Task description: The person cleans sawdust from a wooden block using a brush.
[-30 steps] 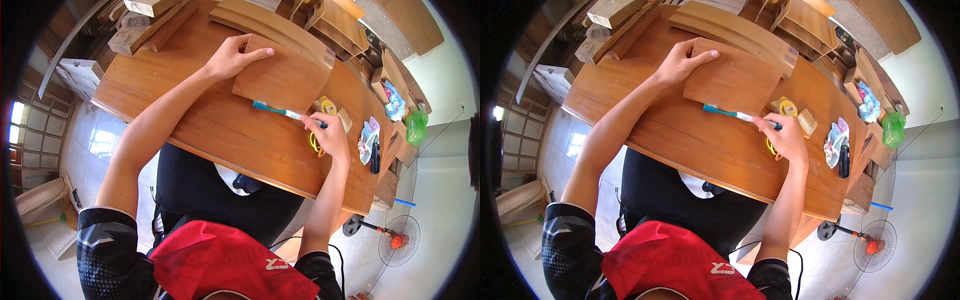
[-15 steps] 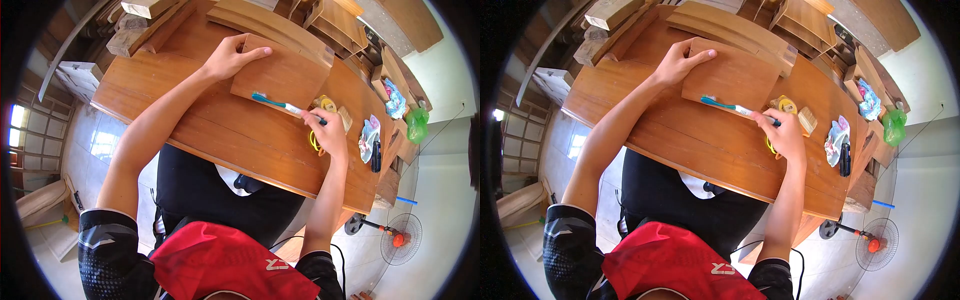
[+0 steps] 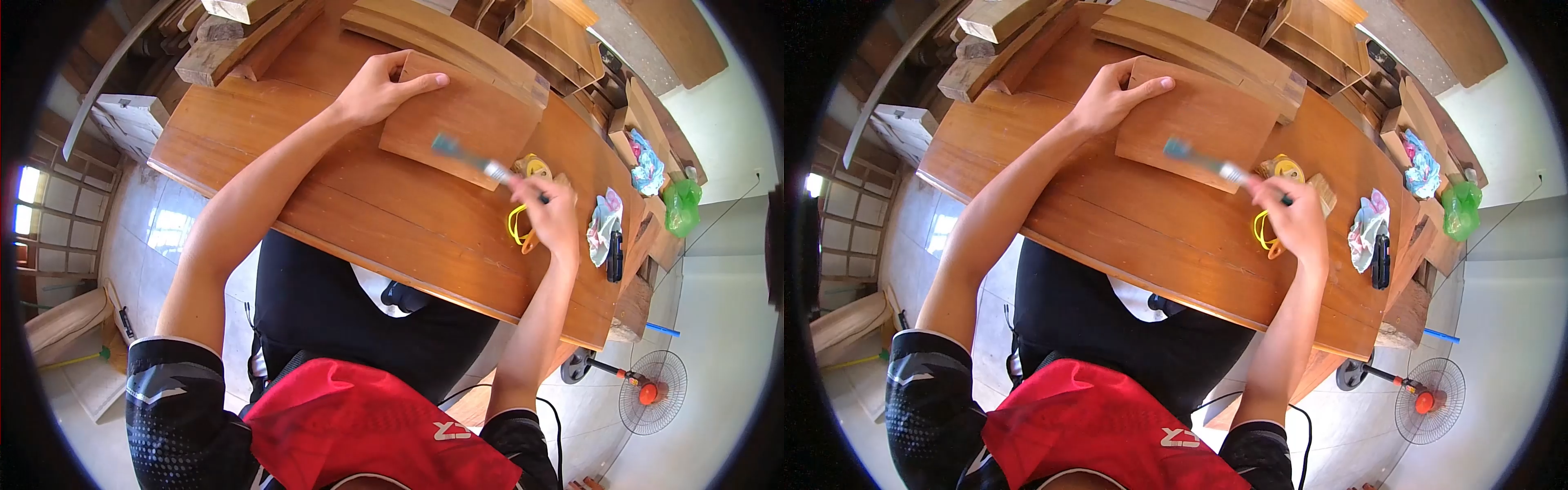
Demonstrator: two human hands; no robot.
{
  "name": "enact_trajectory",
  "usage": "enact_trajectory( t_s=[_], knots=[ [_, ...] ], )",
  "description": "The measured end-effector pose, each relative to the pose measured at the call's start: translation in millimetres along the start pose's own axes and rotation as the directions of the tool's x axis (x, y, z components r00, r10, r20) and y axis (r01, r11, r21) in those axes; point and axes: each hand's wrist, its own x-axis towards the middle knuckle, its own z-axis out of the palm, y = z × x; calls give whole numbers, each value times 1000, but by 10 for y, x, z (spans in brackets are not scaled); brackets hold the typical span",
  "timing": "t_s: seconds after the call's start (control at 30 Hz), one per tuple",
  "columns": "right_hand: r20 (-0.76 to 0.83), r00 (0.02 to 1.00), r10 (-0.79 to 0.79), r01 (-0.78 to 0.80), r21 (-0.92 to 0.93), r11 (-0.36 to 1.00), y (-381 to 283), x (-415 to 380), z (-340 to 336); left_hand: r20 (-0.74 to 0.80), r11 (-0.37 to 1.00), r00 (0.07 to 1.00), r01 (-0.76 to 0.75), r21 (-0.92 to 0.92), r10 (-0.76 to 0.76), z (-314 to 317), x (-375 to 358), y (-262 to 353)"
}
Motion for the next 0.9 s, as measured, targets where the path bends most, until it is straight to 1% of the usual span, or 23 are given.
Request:
enact_trajectory(
  t_s=[0.03, 0.07, 0.13, 0.23, 0.33, 0.37, 0.43, 0.47, 0.5, 0.6, 0.63, 0.67, 0.73, 0.77, 0.8, 0.87, 0.9],
  knots=[
    [81, 997, 9, -7, -25, 1000, 17, -24, -13, 7, 1000, 1000, 2, 25, -3, -11, 14, -15],
    [158, 987, 23, -15, -49, 999, 1, -42, -15, 12, 1000, 1000, -5, 2, 5, -11, 16, -4],
    [108, 993, 40, -34, -54, 998, 10, -44, -46, 15, 998, 1000, -19, -52, 20, 7, 4, 3],
    [53, 997, 57, -54, -67, 996, 28, -18, -113, 28, 999, 999, -17, -37, 18, -6, -3, 16],
    [120, 992, 30, -31, 7, 999, 18, -37, -38, 25, 998, 1000, 2, -67, 0, 3, -20, 64],
    [-56, 998, 19, -15, 69, 997, 15, -16, 8, 32, 999, 999, 6, -49, -5, -5, -28, 77],
    [1, 1000, 7, -7, 75, 997, 8, -19, -4, 37, 1000, 999, 15, -18, -14, -16, -42, 116],
    [26, 1000, 1, -3, 78, 997, 4, -22, -13, 27, 999, 1000, 12, -33, -11, -1, -50, 94],
    [193, 978, 84, -86, 3, 996, 3, -39, -14, 20, 999, 1000, 5, -44, -5, 11, -43, 70],
    [-55, 998, -36, 41, 97, 994, -59, -7, 61, 19, 1000, 1000, -3, -20, 3, -4, -29, 69],
    [-144, 975, 172, -161, 86, 983, -115, 4, 30, 15, 1000, 1000, -4, -7, 4, -5, -30, 72],
    [-49, 992, 117, -114, 56, 992, -62, -3, 31, 14, 1000, 1000, 6, -14, -6, -4, -28, 50],
    [135, 991, 8, -10, 12, 1000, 91, -13, 49, 18, 1000, 1000, 19, -23, -19, -7, 1, 9],
    [211, 974, 80, -71, -50, 996, -111, -30, 34, 20, 1000, 1000, 16, -21, -16, -12, 6, 23],
    [72, 994, 85, -85, -12, 996, -90, -29, 45, 22, 1000, 1000, 17, -21, -16, -13, -1, 32],
    [-204, 973, 104, -93, 63, 994, -47, 7, 42, 18, 999, 1000, 9, -33, -9, -6, -24, 44],
    [-186, 968, 167, -142, 141, 980, -79, 3, -26, 16, 999, 1000, 1, -43, 0, 0, -30, 54]
  ],
)
